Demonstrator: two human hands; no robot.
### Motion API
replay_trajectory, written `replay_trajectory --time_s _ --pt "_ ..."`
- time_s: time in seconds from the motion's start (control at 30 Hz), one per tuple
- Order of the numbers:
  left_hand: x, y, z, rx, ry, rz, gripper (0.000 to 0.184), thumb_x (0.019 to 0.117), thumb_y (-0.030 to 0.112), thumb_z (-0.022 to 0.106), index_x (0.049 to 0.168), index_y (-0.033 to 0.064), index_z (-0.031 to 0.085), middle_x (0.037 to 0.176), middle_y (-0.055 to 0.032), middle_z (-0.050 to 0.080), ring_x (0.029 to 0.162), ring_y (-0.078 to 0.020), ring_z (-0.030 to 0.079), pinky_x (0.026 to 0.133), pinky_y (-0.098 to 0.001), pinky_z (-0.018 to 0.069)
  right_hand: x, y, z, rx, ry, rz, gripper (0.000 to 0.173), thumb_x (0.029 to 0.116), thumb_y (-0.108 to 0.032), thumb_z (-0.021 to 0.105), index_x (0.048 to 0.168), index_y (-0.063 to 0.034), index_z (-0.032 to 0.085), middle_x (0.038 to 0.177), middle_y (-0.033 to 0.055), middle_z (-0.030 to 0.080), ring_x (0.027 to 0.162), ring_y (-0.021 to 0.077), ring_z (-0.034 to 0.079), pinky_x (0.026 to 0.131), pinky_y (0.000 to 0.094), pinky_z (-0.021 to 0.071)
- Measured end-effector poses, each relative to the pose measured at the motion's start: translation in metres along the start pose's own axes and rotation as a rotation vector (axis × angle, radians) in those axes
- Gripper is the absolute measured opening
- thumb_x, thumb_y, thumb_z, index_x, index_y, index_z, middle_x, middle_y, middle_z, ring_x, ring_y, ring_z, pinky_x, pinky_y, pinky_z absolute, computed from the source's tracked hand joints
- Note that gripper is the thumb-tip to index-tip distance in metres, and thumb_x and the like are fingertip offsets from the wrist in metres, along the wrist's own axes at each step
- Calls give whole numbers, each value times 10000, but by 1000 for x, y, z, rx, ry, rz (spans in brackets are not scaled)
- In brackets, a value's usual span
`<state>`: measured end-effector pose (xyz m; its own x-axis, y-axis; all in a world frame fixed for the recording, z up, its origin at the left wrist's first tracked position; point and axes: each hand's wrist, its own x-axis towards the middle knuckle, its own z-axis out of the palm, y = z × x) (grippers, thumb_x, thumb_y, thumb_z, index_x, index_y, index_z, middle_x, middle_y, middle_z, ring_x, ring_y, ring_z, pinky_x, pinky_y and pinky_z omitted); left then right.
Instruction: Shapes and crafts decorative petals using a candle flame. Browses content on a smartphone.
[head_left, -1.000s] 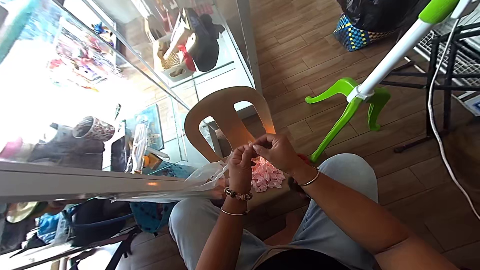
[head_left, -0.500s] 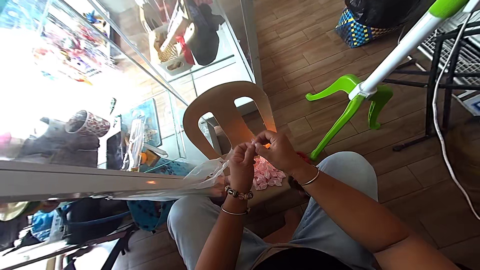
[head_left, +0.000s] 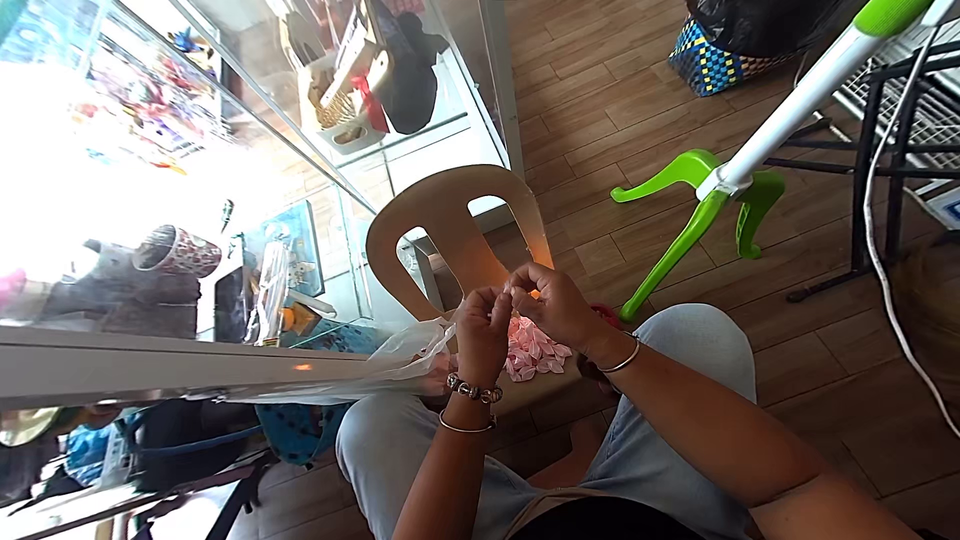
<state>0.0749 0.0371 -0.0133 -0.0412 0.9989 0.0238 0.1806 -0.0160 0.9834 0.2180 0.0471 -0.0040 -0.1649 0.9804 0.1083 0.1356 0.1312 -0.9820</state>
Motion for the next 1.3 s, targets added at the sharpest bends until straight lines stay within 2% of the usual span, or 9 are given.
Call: replay_trajectory --time_s 0.17,0.33,0.4,0.5,0.6,0.7,0.83,1.13,1.3 --pt "3 -1 -5 -13 22 -71 98 1044 81 544 975 74 613 762 43 616 639 -1 563 598 -156 465 0 -8 -8 48 -16 73 125 1035 -132 593 1094 -49 666 962 57 691 725 99 646 645 253 552" --pt "15 -20 -3 87 4 -161 125 1063 122 534 988 54 607 733 19 594 609 -24 536 578 -186 452 -4 -20 -33 146 137 115 180 1047 -188 563 1189 -100 630 1044 70 691 741 148 670 605 306 584" --pt "24 -43 2 274 -52 -188 136 1050 125 546 1042 10 619 729 -26 556 615 -91 502 601 -286 445 -4 -25 -42 231 229 124 173 1050 -197 568 1190 -109 619 1040 53 684 746 132 665 617 285 583" --pt "40 -77 16 565 -149 -267 192 1034 161 551 1073 -3 643 798 -125 603 716 -248 578 699 -469 497 3 -27 -50 321 343 128 157 1051 -180 573 1179 -102 620 1113 36 674 838 101 681 648 258 593" --pt "55 -96 26 759 -252 -383 285 1046 226 546 1196 5 645 1023 -211 686 971 -366 666 889 -580 517 0 -27 -54 352 354 139 193 1054 -209 568 1210 -101 608 1157 53 668 838 125 682 637 274 587" --pt "63 -109 35 832 -305 -387 305 1058 247 544 1227 14 644 1087 -231 686 1038 -396 660 932 -595 505 -12 -30 -60 379 350 171 228 1054 -291 576 1223 -141 607 1082 66 680 711 163 662 559 298 570" --pt "72 -112 45 876 -334 -389 317 1056 245 553 1250 10 639 1118 -235 681 1065 -396 652 953 -596 494 -14 -31 -65 406 346 163 220 1052 -271 581 1223 -135 610 982 73 672 644 161 633 530 284 551" --pt "68 -111 55 994 -314 -373 316 1029 272 609 1212 19 654 1122 -252 679 1058 -429 655 913 -629 505 -15 -32 -64 418 322 164 250 1039 -297 596 1228 -136 622 902 88 670 631 179 630 508 299 536" --pt "68 -112 55 1007 -271 -375 307 1035 293 601 1189 32 652 1097 -240 677 1031 -417 655 891 -616 506 -5 -27 -62 403 323 106 227 1043 -249 590 1222 -113 627 959 81 680 690 156 656 555 282 563"
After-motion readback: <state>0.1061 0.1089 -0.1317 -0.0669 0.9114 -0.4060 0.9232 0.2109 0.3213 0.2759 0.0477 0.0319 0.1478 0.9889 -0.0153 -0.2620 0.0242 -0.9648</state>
